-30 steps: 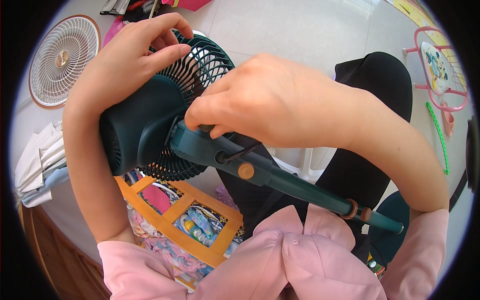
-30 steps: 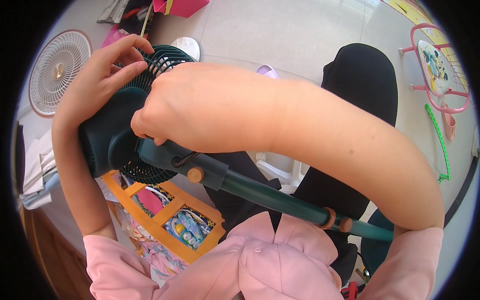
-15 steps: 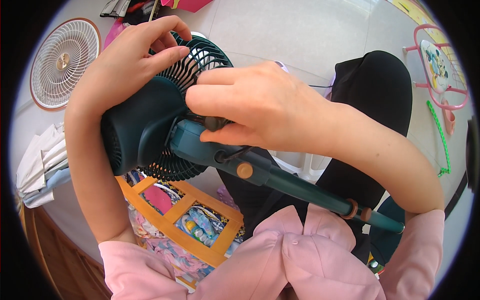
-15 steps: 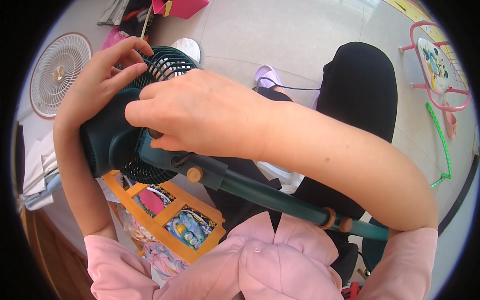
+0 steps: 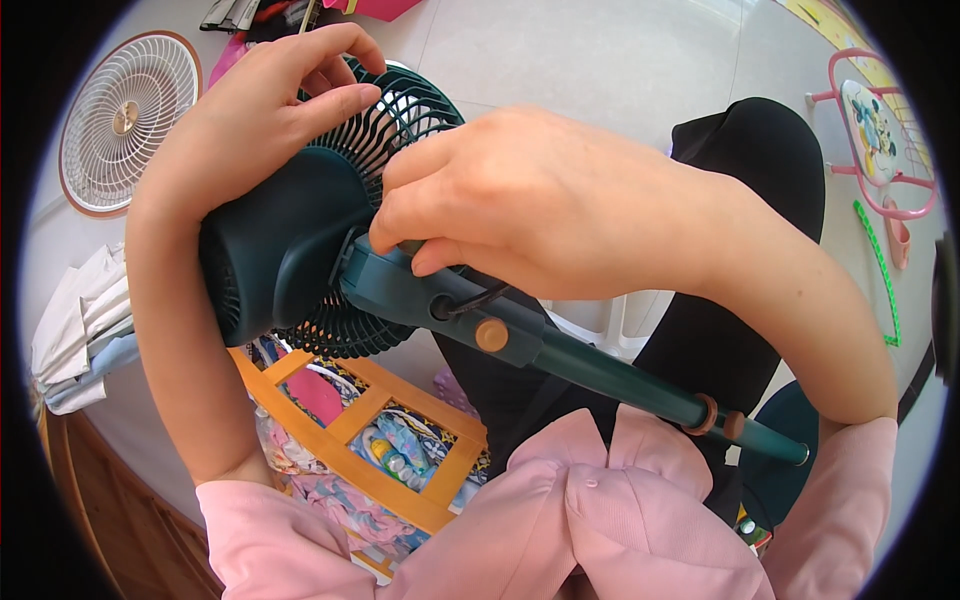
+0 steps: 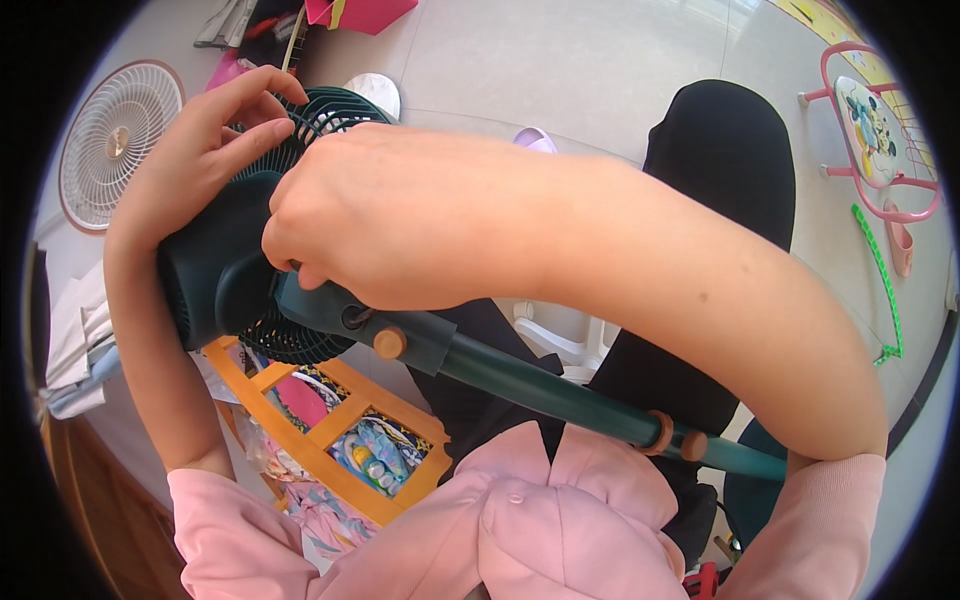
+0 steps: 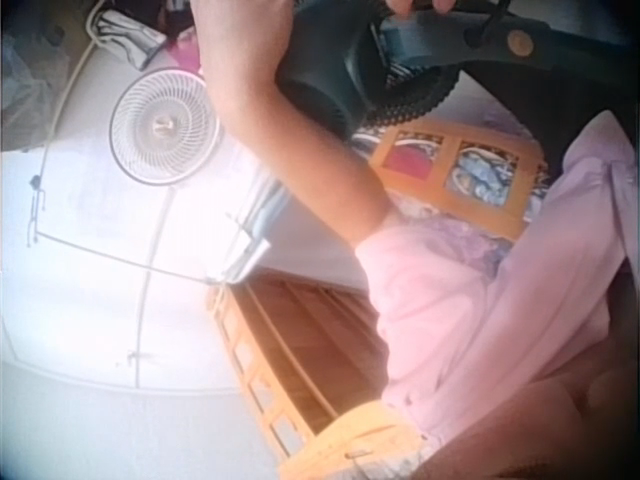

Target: The person uses a screwdriver to tighten a screw on the motor housing of a green fan, then picks up and handles a second white fan.

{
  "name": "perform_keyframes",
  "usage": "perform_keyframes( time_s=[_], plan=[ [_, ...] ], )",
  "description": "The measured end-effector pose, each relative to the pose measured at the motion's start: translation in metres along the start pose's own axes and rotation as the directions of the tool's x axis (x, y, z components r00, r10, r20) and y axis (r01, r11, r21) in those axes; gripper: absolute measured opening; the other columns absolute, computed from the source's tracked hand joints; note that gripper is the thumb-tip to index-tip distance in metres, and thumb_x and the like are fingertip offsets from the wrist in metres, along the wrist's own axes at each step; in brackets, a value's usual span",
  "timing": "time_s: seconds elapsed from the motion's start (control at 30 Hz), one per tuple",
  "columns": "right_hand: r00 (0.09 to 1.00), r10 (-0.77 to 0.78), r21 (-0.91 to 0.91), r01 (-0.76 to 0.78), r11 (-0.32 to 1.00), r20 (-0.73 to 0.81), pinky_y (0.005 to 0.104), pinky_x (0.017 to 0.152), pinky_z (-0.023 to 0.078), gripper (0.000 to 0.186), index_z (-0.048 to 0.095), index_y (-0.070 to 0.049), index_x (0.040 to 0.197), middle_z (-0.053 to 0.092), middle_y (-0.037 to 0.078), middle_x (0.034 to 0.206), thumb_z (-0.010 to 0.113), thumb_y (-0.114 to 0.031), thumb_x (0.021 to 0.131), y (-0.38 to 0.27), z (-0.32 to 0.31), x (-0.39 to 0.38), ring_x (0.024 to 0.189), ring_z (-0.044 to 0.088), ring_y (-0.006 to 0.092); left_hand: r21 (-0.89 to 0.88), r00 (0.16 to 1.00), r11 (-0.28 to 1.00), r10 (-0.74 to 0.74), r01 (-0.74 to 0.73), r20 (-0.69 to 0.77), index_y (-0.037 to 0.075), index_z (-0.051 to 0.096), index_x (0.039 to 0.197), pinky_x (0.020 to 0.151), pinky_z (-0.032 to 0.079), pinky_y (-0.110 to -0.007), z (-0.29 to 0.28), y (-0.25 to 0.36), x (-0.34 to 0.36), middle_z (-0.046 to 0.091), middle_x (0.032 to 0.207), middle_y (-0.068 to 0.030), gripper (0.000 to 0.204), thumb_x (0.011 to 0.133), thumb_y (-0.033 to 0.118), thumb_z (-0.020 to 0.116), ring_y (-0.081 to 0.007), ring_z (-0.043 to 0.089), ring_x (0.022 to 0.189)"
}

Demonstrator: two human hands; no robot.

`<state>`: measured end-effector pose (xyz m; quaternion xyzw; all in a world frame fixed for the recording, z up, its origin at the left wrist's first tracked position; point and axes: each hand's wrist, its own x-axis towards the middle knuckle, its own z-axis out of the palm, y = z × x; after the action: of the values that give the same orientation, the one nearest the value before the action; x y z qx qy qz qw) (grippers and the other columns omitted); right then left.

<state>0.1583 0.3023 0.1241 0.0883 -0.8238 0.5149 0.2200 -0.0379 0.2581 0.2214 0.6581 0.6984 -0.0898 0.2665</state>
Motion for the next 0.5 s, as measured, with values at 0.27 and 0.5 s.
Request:
perform_keyframes(
  time_s=[0.27,0.5],
  plan=[
    [0.994,-0.025,-0.172,0.006,0.985,-0.105,0.0395,0.068,0.053,0.013,0.067,0.0,0.077,0.066,0.014,0.078,0.069,-0.012,0.076,0.0,0.005,-0.005,0.076,0.066,0.0322,0.011,1.0,1.0,-0.004,0.004,0.009,0.006,0.058,0.114,0.074,0.047,-0.026,0.001,0.001,0.001,0.06,0.087,-0.0049,0.023,0.093,0.016,0.058,-0.0131,0.058,0.083],
    [0.93,-0.052,-0.339,-0.08,0.937,-0.364,0.0346,0.051,0.046,0.029,0.058,-0.006,0.083,0.054,0.006,0.073,0.077,-0.022,0.069,0.0,0.028,-0.012,0.06,0.058,0.0249,-0.018,1.0,1.0,0.001,-0.001,0.007,0.006,0.057,0.113,0.074,0.047,-0.026,0.0,0.003,0.004,0.061,0.087,-0.0048,0.022,0.092,0.013,0.059,-0.0133,0.058,0.083]
  ],
)
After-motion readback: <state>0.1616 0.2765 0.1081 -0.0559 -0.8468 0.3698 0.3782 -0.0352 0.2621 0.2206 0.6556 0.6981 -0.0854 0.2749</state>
